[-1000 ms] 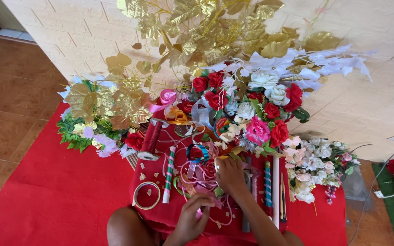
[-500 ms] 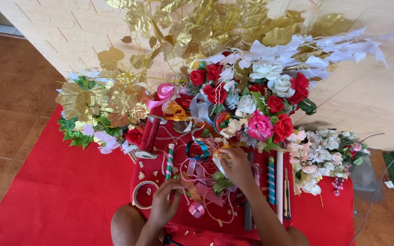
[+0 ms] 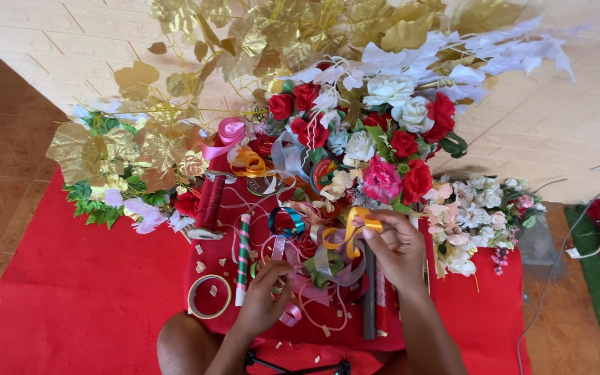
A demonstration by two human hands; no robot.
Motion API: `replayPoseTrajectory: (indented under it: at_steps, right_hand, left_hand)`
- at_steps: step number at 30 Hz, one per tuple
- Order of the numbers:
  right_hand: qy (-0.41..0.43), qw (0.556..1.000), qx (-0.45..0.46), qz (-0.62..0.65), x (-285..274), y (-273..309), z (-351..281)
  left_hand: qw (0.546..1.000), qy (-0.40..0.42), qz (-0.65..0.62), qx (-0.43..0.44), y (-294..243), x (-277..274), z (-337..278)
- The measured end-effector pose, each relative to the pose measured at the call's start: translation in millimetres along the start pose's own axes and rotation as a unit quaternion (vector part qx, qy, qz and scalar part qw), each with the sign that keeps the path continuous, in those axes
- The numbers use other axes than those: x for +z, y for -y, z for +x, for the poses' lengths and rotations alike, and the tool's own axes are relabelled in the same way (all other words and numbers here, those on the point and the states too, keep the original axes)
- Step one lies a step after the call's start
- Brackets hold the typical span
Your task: The person wraps ribbon and tape around the base of floral stems and rods to prepare them for an arrangement.
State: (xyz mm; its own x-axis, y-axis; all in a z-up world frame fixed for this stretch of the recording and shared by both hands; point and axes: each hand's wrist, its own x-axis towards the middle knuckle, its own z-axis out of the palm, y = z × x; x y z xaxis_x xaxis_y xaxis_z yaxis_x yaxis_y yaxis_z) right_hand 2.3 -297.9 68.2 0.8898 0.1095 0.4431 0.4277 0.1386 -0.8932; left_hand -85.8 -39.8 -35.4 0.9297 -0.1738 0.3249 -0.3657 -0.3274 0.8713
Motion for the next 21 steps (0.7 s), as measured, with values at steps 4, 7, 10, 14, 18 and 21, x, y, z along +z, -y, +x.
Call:
replayPoseTrajectory:
  at_steps: [4,7,10,14,18,21]
  right_hand:
    - [0.054,0.996,0.033,0.056,24,-14,-12]
    - [0.138,0.990,-0.005,0.037,56,-14,-29]
    - [0.189,0.976,0.019,-0.111,69,-17,-47]
    - [0.150,0.952,-0.015,-0.266,61,-45,-69]
    - [0.119,0.952,0.051,-0.277,49,-47,-81]
    - [0.120,0.951,0.069,-0.278,49,-51,-92]
  left_hand:
    - [0.997,0.010,-0.019,-0.072,-13,19,17]
    - [0.994,0.053,-0.041,-0.087,-21,26,29]
    - [0.990,0.040,-0.135,-0.019,-7,29,33]
    - [0.999,-0.013,-0.038,-0.023,2,19,37]
    - [0.997,-0.048,0.053,-0.010,-5,4,45]
    - [0.996,-0.051,0.061,-0.041,1,5,45]
